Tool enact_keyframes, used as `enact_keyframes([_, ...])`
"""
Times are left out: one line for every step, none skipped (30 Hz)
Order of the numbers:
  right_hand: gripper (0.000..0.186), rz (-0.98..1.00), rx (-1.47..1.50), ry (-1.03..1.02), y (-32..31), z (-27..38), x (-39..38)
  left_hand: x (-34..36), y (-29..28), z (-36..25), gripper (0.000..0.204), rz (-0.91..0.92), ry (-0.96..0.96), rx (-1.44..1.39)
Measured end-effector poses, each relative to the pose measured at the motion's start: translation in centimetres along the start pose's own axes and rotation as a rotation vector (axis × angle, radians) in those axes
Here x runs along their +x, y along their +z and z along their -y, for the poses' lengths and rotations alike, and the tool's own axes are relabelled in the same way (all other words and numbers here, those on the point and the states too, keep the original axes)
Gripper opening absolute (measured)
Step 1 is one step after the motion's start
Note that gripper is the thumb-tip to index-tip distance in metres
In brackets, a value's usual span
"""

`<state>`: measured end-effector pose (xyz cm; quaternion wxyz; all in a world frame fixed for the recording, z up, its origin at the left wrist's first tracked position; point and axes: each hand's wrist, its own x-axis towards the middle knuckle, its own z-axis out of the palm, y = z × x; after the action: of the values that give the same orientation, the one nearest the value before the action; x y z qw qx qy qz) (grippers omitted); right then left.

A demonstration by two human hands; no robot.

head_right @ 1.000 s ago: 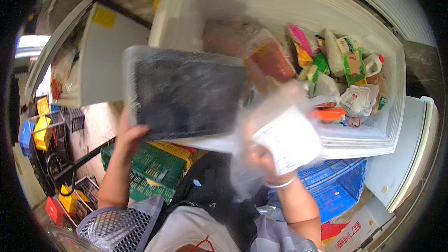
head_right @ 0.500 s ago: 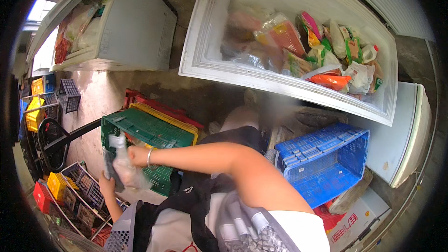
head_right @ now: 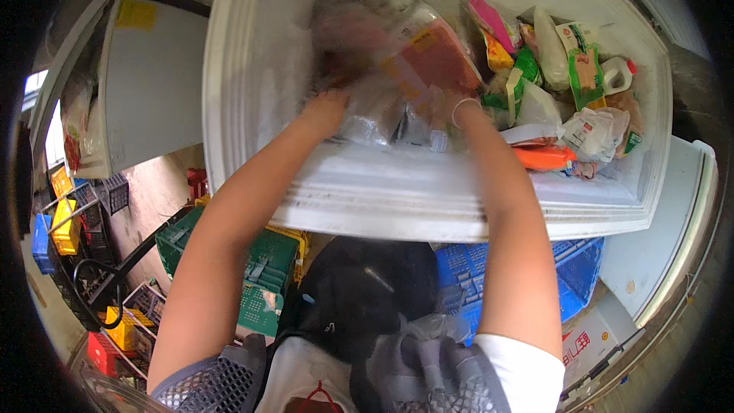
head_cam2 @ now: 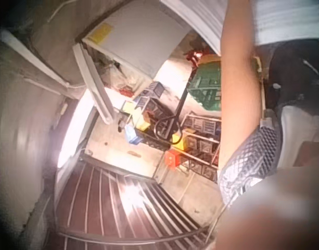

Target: The person opens a chest freezer and transfers various frozen food packages into plastic baskets. They repeatedly reach into the freezer, pick up items, and place them into yellow, green, and blue baskets on the floor.

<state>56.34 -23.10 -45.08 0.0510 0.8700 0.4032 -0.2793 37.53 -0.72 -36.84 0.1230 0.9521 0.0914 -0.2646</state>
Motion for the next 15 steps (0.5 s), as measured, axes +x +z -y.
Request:
enact_keyframes([0.042, -0.023, 0.013, 0.0, 1.0, -0.9, 0.3, 2.1, 1.9, 0.1, 0.042, 0.083, -0.011, 0.157])
enact_keyframes([0.04, 0.041, 0.028, 0.005, 1.8, -1.5, 0.6, 3.7, 3.9, 0.5, 0.041, 0.022, -0.013, 0.217])
enact_keyframes([0.039, 0.108, -0.001, 0.026, 2.2, -2.0, 1.0, 5.0, 5.5, 1.3, 0.04, -0.043, -0.014, 0.274])
enact_keyframes([0.035, 0.137, 0.007, -0.033, 2.5, -2.3, 1.3, 5.7, 7.0, 2.1, 0.04, -0.023, -0.028, 0.316])
enact_keyframes([0.032, 0.17, -0.023, -0.073, 2.6, -2.5, 1.6, 6.4, 8.0, 3.0, 0.039, -0.06, -0.01, 0.333])
enact_keyframes([0.028, 0.119, -0.078, -0.103, 2.5, -2.7, 1.6, 6.7, 8.6, 3.6, 0.039, -0.013, -0.004, 0.333])
enact_keyframes([0.026, 0.167, -0.11, -0.165, 2.4, -2.9, 1.4, 6.9, 8.8, 4.0, 0.039, -0.016, -0.001, 0.334])
enact_keyframes([0.023, 0.123, -0.169, -0.21, 2.1, -3.0, 1.0, 7.1, 8.4, 4.2, 0.038, 0.058, 0.002, 0.29])
enact_keyframes([0.021, 0.064, -0.185, -0.304, 1.6, -3.1, 0.4, 7.2, 7.5, 4.1, 0.038, 0.08, 0.003, 0.245])
enact_keyframes([0.02, -0.021, -0.164, -0.336, 1.0, -3.3, -0.5, 7.2, 6.2, 3.9, 0.038, 0.182, -0.012, 0.2])
enact_keyframes([0.02, -0.119, -0.103, -0.419, 0.2, -3.5, -1.6, 7.2, 4.5, 3.3, 0.036, 0.089, 0.004, 0.148])
enact_keyframes([0.02, -0.154, -0.086, -0.459, -0.7, -3.7, -2.9, 6.8, 2.9, 2.3, 0.035, 0.071, -0.003, 0.092])
enact_keyframes([0.018, -0.239, -0.081, -0.449, -1.9, -3.7, -4.2, 6.4, 0.9, 1.4, 0.033, 0.072, -0.015, 0.036])
enact_keyframes([0.016, -0.265, -0.155, -0.343, -3.2, -3.5, -5.7, 5.8, -1.2, 0.7, 0.03, 0.047, -0.078, 0.022])
enact_keyframes([0.013, -0.369, -0.096, -0.416, -4.5, -3.0, -7.1, 5.1, -3.3, 0.3, 0.028, 0.046, -0.148, 0.005])
